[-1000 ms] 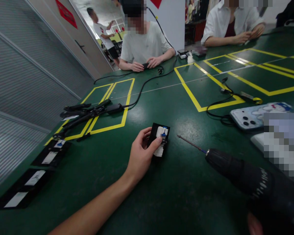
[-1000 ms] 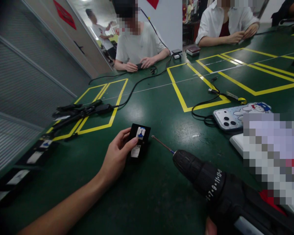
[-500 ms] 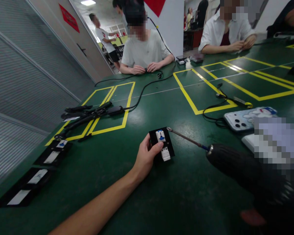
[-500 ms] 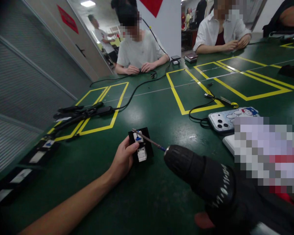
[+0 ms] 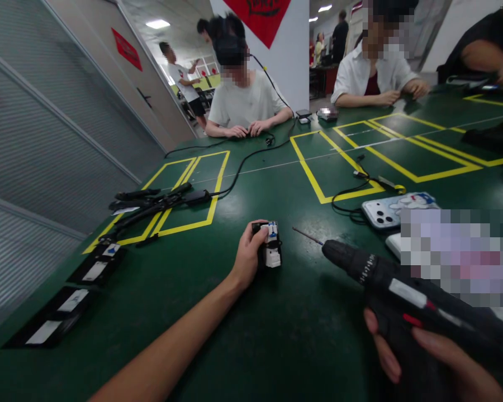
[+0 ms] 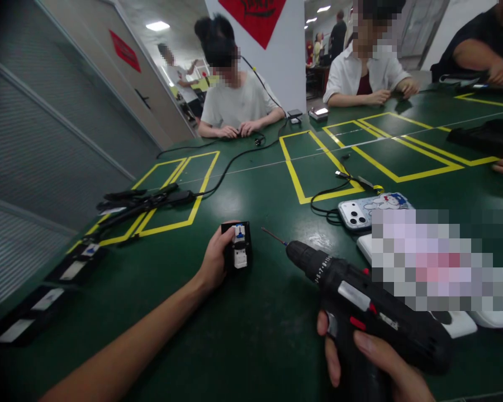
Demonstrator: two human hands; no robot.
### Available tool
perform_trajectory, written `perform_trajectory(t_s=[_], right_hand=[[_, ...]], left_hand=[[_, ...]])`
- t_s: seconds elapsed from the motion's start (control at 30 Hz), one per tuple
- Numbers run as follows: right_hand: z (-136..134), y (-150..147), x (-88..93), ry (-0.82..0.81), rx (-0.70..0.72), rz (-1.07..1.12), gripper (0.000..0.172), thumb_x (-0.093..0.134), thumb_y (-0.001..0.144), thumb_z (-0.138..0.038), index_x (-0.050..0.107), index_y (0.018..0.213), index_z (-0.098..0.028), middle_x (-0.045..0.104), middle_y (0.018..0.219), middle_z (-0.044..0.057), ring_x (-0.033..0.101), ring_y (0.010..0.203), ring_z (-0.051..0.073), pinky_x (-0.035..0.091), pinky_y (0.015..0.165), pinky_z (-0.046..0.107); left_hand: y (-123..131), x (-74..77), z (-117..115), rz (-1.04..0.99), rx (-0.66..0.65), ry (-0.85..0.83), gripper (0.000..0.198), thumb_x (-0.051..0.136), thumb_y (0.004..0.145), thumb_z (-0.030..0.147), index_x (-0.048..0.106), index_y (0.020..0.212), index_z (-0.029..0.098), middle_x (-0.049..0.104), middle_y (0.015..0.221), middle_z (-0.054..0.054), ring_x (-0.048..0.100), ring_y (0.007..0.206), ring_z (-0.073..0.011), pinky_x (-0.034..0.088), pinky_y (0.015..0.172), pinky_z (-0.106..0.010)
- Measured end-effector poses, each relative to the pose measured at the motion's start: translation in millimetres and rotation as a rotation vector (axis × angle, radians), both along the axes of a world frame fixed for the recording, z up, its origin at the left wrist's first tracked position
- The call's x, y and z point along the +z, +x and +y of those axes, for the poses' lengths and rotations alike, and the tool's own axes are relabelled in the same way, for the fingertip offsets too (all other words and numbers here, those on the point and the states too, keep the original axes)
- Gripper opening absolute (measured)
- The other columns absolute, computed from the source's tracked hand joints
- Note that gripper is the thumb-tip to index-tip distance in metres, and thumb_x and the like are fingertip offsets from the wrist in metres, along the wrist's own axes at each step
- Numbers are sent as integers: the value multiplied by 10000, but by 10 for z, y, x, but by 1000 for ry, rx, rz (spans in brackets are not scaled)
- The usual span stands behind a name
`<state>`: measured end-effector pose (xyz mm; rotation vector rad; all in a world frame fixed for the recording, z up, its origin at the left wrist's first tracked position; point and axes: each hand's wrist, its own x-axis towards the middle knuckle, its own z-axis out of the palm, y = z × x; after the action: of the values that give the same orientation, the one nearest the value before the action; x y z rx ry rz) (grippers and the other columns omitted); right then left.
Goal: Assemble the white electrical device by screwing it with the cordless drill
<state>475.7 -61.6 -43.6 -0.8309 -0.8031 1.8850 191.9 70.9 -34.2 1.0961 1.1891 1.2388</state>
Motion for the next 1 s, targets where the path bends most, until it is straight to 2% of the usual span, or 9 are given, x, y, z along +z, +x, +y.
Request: perform_trajectory(t_s=[0.13,0.27,0.33,0.43,0.57,0.77,0.87,1.0], right_hand=[[-33,1,-32,-31,-52,70,371,530,993,-443,586,1129,-103,498,772,125,483,700,247,443,658,259],[-40,-5,-2,-36,-53,209,336,555,980,-395,610,1071,-76,444,711,103,417,641,201,426,620,227],[-31,-14,9,-49,-45,289,340,514,994,-366,615,1062,-48,414,721,103,382,645,190,427,634,229],[-16,-32,16,-151,-60,410,370,463,1011,-336,607,1093,-5,364,739,98,350,680,190,431,668,236],[24,-31,34,-157,-126,497,359,441,1017,-295,603,1082,18,325,748,85,309,643,162,420,611,202],[34,80,25,-93,-53,377,338,461,1015,-318,596,1132,-31,369,790,102,347,704,196,444,695,263],[20,67,21,-81,-55,261,361,481,999,-372,602,1124,-56,407,759,105,395,685,208,453,664,262],[106,-96,100,-79,-180,31,446,670,853,-489,613,1031,-84,412,666,72,452,591,223,472,570,280]], left_hand=[[64,27,62,21,-10,2,329,550,829,422,533,1057,185,562,818,-11,570,682,-142,493,604,-253],[84,23,43,55,-10,8,332,525,842,441,545,1040,175,560,800,-9,556,672,-136,490,602,-247],[85,20,29,67,-1,14,337,522,842,448,553,1032,172,562,793,-9,550,669,-134,485,599,-241],[77,23,9,82,7,8,340,517,843,455,554,1033,175,572,811,-14,554,683,-140,484,606,-244],[62,37,-16,95,-8,-3,363,500,851,467,540,1063,176,585,852,-33,574,737,-165,492,633,-265],[59,40,-30,94,-24,1,358,495,856,455,538,1057,162,588,827,-37,576,707,-160,494,632,-272],[54,29,-33,83,-53,22,357,472,871,453,528,1071,163,587,829,-40,586,724,-167,499,646,-282],[51,37,-41,90,-46,11,332,482,870,442,539,1058,174,577,821,-26,570,713,-152,493,640,-264]])
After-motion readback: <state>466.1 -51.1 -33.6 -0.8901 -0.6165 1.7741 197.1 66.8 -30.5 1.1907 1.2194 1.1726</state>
